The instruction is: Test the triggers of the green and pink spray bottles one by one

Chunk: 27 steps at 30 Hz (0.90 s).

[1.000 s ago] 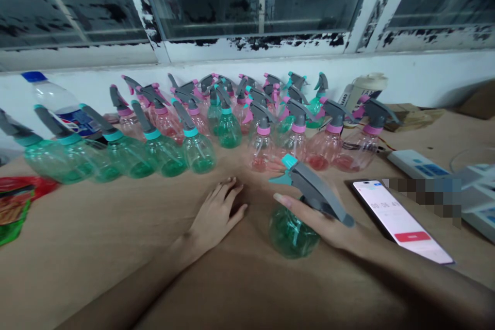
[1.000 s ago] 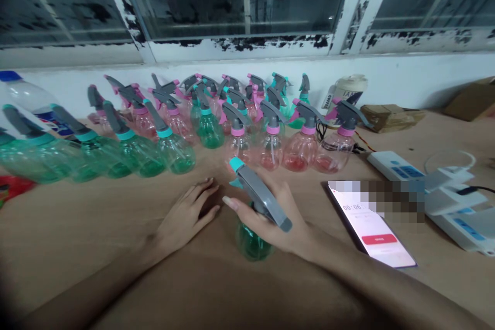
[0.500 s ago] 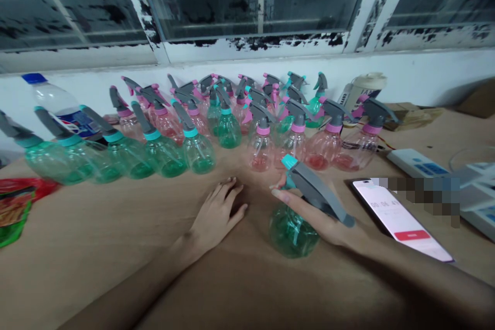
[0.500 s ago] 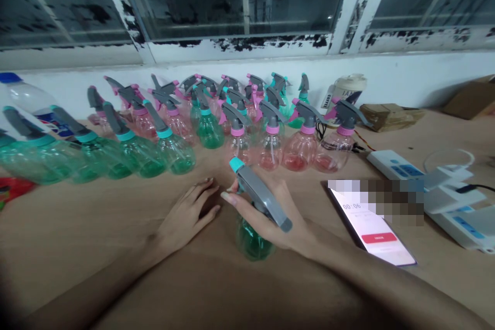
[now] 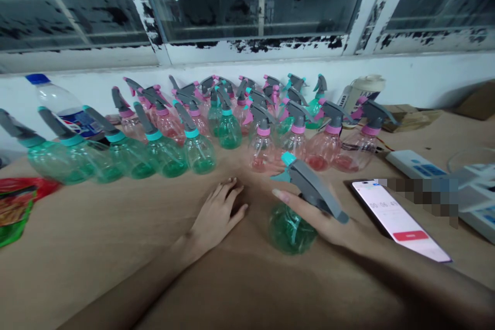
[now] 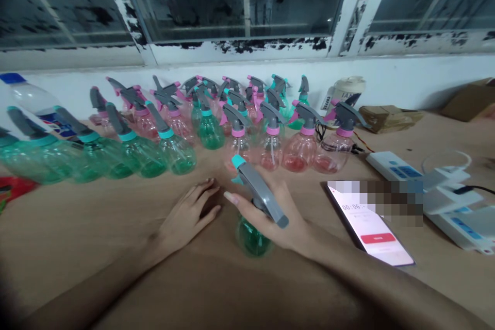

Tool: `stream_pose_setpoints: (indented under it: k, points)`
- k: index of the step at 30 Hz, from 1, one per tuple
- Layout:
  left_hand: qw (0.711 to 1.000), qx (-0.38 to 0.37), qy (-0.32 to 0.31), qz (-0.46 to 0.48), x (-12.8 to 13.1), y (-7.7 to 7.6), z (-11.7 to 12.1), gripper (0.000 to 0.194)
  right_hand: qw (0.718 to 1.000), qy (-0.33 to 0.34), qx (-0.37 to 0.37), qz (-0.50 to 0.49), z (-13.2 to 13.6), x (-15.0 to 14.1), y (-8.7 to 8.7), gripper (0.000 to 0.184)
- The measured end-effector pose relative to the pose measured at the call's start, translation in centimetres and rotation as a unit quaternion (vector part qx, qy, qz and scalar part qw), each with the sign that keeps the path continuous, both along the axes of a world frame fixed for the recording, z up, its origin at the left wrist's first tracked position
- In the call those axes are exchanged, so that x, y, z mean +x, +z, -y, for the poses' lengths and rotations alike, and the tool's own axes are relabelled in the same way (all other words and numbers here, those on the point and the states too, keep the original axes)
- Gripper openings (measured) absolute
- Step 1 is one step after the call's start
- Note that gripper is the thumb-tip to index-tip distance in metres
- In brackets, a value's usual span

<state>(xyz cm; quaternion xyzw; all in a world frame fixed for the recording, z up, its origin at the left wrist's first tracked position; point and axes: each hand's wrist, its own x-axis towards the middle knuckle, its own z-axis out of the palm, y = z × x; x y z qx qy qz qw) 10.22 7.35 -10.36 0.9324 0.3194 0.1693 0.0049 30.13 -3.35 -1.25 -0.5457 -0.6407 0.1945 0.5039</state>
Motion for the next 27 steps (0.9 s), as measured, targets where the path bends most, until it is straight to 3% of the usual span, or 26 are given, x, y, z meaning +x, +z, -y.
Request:
stream_pose_setpoints:
  k: [4, 11, 18, 27]
  points:
    - [1.0, 0.0, 0.003, 0.002, 0.01, 0.05, 0.05, 0.036, 1.0, -0.014, -0.022, -0.009, 0.19, 0.08, -0.55, 0.028]
    - [1.0, 0.003, 0.002, 0.004, 0.06, 0.04, -0.04, 0.037, 0.999, -0.01, 0.023, 0.027, 0.26, -0.01, -0.23, 0.011]
    - [1.0, -0.001, 0.002, 0.005, 0.01, -0.05, -0.02, 0.037, 1.0, 0.011, -0.02, -0.016, 0.39, -0.15, -0.12, 0.012]
    - [1.0, 0.0, 0.001, 0.005, 0.02, -0.01, -0.01, 0.036, 1.0, 0.01, -0.01, 0.005, 0.39, 0.0, 0.01, 0.012]
